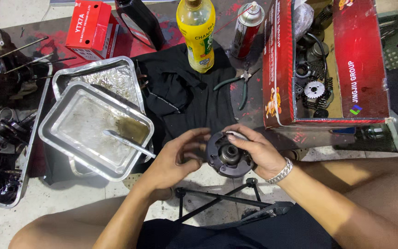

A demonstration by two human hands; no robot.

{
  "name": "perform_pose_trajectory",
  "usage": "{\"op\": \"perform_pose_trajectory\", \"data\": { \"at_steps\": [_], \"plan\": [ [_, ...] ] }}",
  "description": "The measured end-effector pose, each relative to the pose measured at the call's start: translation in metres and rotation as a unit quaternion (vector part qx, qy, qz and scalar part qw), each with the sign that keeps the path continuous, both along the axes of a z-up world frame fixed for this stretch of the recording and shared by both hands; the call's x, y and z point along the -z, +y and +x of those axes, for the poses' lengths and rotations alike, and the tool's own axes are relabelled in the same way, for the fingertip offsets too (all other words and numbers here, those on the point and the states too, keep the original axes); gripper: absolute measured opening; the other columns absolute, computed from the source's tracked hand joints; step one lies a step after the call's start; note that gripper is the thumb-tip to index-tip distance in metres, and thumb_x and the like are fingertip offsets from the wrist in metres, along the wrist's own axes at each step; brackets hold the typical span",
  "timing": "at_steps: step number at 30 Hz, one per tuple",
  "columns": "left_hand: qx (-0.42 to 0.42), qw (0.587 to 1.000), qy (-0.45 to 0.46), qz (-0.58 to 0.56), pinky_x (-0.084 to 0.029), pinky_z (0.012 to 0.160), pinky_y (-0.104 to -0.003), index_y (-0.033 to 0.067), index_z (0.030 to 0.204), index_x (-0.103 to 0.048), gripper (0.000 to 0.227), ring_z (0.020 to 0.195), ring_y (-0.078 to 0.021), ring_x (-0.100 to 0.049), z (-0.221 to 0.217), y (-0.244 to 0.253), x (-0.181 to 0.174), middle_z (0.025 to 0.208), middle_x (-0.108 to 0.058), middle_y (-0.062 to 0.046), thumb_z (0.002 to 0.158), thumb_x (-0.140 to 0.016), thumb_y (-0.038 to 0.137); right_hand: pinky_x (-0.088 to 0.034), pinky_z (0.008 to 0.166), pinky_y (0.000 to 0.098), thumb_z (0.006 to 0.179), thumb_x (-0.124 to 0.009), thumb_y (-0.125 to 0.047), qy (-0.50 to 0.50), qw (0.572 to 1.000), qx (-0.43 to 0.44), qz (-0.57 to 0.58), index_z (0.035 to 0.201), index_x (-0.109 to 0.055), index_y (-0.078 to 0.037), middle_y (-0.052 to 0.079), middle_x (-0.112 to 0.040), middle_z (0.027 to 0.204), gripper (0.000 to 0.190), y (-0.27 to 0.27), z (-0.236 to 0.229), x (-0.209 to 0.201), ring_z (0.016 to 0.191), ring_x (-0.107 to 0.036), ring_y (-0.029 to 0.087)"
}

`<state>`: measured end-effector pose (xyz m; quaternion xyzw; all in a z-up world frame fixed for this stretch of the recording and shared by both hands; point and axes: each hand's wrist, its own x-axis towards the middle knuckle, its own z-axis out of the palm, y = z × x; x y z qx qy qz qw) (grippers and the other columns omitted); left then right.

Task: The person assembles a circular mechanical component by inserting small metal pieces into slots on the part. They rotate the part to access different slots and place each piece by hand. The assembled part is then placed into a metal tray.

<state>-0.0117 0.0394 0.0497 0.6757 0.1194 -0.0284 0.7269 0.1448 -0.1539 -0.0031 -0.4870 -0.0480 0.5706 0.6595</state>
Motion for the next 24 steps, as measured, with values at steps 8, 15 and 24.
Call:
{"op": "perform_pose_trajectory", "data": {
  "at_steps": [8,15,24],
  "plan": [
    [0.02,0.989,0.089,0.116,-0.059,0.067,-0.026,-0.0001,0.143,-0.054,0.075,0.075,-0.0097,-0.071,0.003,-0.014,-0.011,0.088,-0.078,-0.011,0.076,-0.086,0.014,-0.055,0.087,0.0277,0.079,-0.085,-0.017,-0.207,0.978,-0.032,0.004,0.123,-0.064,-0.002,0.004,-0.069,0.109,0.051,0.0,-0.009,-0.005,0.1,-0.066,0.011],
    [0.043,0.994,0.026,0.101,-0.061,0.069,-0.025,-0.0032,0.147,-0.05,0.077,0.077,-0.0078,-0.071,-0.001,-0.009,-0.01,0.093,-0.077,-0.01,0.079,-0.084,0.013,-0.057,0.089,0.0268,0.08,-0.084,-0.027,-0.286,0.951,-0.115,0.003,0.124,-0.066,-0.002,0.005,-0.074,0.109,0.053,0.002,0.001,-0.017,0.1,-0.069,0.01],
    [0.064,0.992,0.041,0.102,-0.06,0.07,-0.025,0.0006,0.148,-0.053,0.077,0.076,-0.0074,-0.07,0.001,-0.007,-0.006,0.086,-0.078,-0.009,0.079,-0.084,0.013,-0.056,0.091,0.0273,0.079,-0.086,-0.027,-0.29,0.947,-0.134,0.017,0.124,-0.067,-0.001,0.006,-0.074,0.108,0.056,-0.003,0.009,-0.009,0.1,-0.068,0.012]
  ]
}}
